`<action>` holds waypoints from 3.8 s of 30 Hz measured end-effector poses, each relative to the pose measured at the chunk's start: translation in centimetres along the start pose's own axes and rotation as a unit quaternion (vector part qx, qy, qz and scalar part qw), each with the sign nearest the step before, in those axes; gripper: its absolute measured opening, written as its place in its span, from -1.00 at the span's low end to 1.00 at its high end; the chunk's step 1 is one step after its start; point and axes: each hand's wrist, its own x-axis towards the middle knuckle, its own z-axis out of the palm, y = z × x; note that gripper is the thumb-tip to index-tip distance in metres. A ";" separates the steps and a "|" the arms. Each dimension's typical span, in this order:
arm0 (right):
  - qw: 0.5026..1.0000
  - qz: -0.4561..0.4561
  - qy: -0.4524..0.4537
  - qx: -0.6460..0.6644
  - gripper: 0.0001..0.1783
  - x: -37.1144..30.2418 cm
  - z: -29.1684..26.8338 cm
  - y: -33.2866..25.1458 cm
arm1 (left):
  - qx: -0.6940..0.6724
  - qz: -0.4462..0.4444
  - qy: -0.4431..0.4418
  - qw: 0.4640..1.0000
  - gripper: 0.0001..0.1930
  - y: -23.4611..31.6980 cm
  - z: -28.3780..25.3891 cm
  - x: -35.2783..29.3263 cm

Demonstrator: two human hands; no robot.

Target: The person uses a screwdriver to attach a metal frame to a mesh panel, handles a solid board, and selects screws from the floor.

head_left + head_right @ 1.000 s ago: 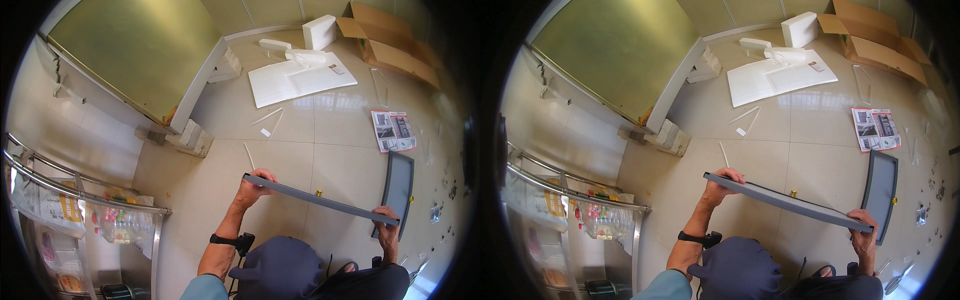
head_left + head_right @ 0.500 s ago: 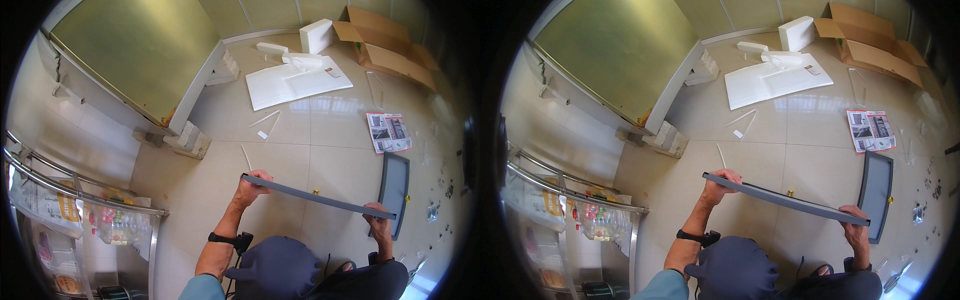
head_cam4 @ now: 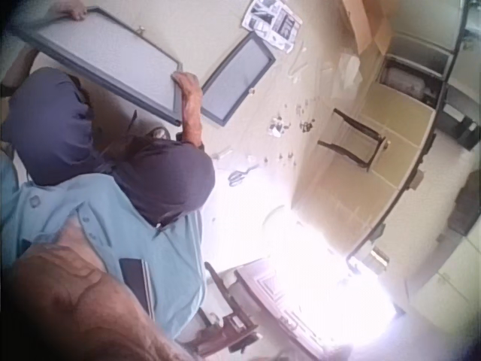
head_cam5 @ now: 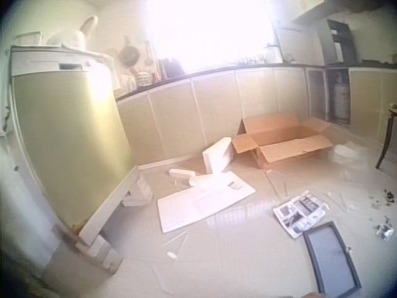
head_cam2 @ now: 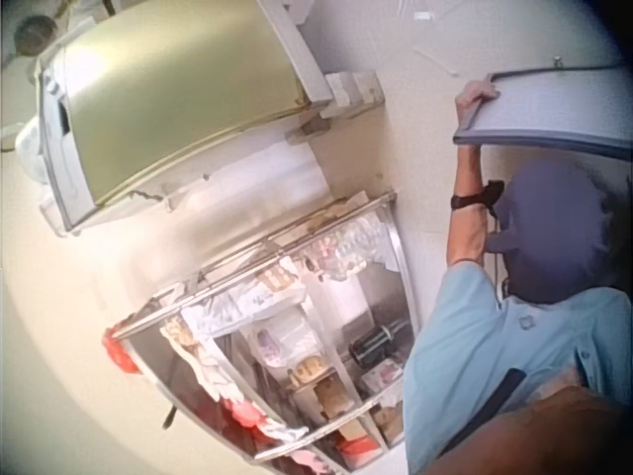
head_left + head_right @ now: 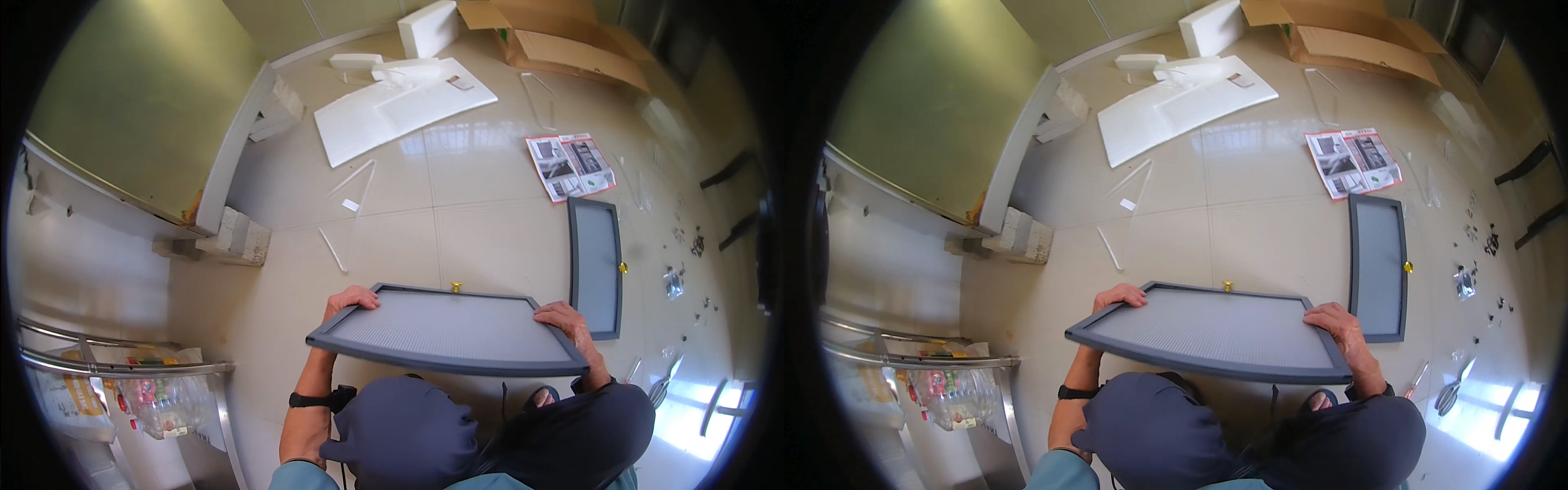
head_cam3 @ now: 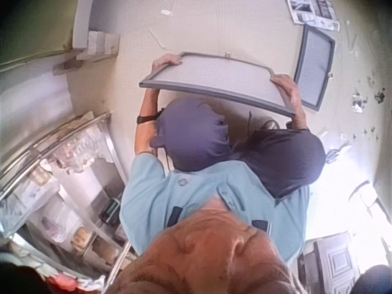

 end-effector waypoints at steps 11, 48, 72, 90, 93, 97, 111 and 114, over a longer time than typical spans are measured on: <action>0.999 0.024 0.015 -0.030 -0.67 -0.1 0.2 -2.1 | 0.032 -0.045 0.045 0.997 -0.75 1.2 1.7 -0.8; 1.000 0.010 0.012 -0.012 -0.67 -0.3 0.6 0.6 | -0.011 -0.077 0.076 0.994 -0.67 -0.4 1.9 -0.2; 0.997 0.035 0.059 -0.018 -0.55 0.0 1.1 1.4 | 0.018 -0.086 0.098 0.991 -0.65 -0.3 2.3 0.6; 0.997 0.051 0.062 -0.003 -0.61 0.0 1.2 1.5 | -0.012 -0.108 0.096 0.989 -0.64 0.0 2.4 1.0; 0.997 0.043 0.061 -0.013 -0.62 0.2 0.8 1.2 | -0.020 -0.114 0.096 0.989 -0.66 -0.2 2.4 1.2; 0.994 0.011 0.013 -0.107 -0.60 0.7 0.3 -0.5 | -0.128 -0.141 0.235 0.953 -0.64 -2.3 3.3 1.6; 0.933 -0.076 -0.036 -0.350 -0.89 2.0 7.2 -0.6 | -0.521 -0.172 0.084 0.832 -0.43 5.3 6.1 0.3; 0.908 -0.112 -0.083 -0.395 -0.91 1.6 8.0 -1.1 | -0.410 -0.259 0.185 0.855 -0.54 1.5 7.1 -1.7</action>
